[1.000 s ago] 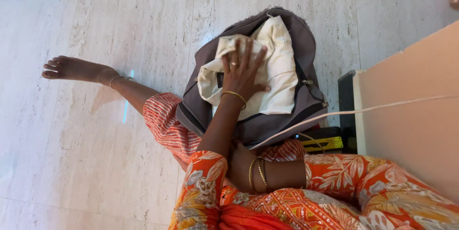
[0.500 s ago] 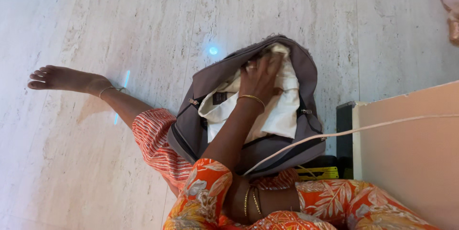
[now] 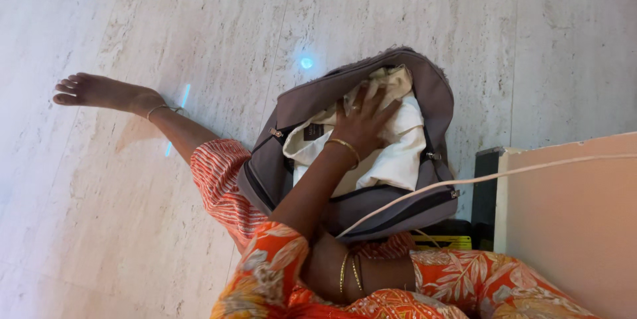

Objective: The person sits on a tiled floor and folds a white shirt by hand, smoothing the fabric and folding the sleeves and body into a compact shape. After folding the shirt, the person places it into a brown bag. The person then picks up a pair of dark trousers, lays them flat, and begins folding them.

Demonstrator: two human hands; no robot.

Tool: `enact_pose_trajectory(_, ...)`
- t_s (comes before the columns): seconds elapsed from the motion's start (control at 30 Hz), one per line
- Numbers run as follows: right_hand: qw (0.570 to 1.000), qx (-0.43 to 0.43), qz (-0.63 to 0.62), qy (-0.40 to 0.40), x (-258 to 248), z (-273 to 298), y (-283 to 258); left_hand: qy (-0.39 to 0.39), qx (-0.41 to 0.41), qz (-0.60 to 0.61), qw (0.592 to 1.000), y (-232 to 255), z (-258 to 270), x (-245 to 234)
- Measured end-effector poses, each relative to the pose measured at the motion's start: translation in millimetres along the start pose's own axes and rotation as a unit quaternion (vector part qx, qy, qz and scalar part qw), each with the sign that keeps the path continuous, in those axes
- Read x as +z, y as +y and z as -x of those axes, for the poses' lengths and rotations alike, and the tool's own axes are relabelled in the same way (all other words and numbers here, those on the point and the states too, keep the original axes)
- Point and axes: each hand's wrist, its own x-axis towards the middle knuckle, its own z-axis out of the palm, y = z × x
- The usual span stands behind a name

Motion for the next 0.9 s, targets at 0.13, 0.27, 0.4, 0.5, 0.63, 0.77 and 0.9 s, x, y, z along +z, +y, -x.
enact_pose_trajectory(0.13,1.0,-0.003,0.011,-0.02,-0.8,2.6,-3.1,-0.002,0.006,-0.009,1.0,-19.6,74.9,-16.2)
enact_pose_trajectory(0.27,0.998,0.01,0.0,-0.054,-4.0,-1.9,-8.0,-0.233,-0.131,0.053,0.962,-49.1,110.9,-41.6)
enact_pose_trajectory(0.4,0.997,0.0,0.016,-0.079,-10.0,-3.5,-8.1,-0.27,-0.17,0.048,0.947,-43.4,100.1,-29.9)
enact_pose_trajectory(0.5,0.992,-0.003,0.02,-0.121,-14.4,-4.9,-6.5,-0.304,-0.165,-0.011,0.938,-44.0,86.5,-20.2)
enact_pose_trajectory(0.63,0.99,0.013,0.052,-0.127,-7.8,-7.6,-7.7,-0.212,-0.12,0.01,0.97,-53.2,96.0,2.5)
enact_pose_trajectory(0.77,0.99,-0.007,0.088,-0.112,4.7,-3.9,-6.9,-0.191,-0.118,-0.004,0.975,-50.8,102.7,10.3)
enact_pose_trajectory(0.9,0.995,-0.033,-0.022,-0.091,-0.5,-1.7,-0.9,0.02,-0.169,-0.07,0.983,-16.4,105.6,13.7)
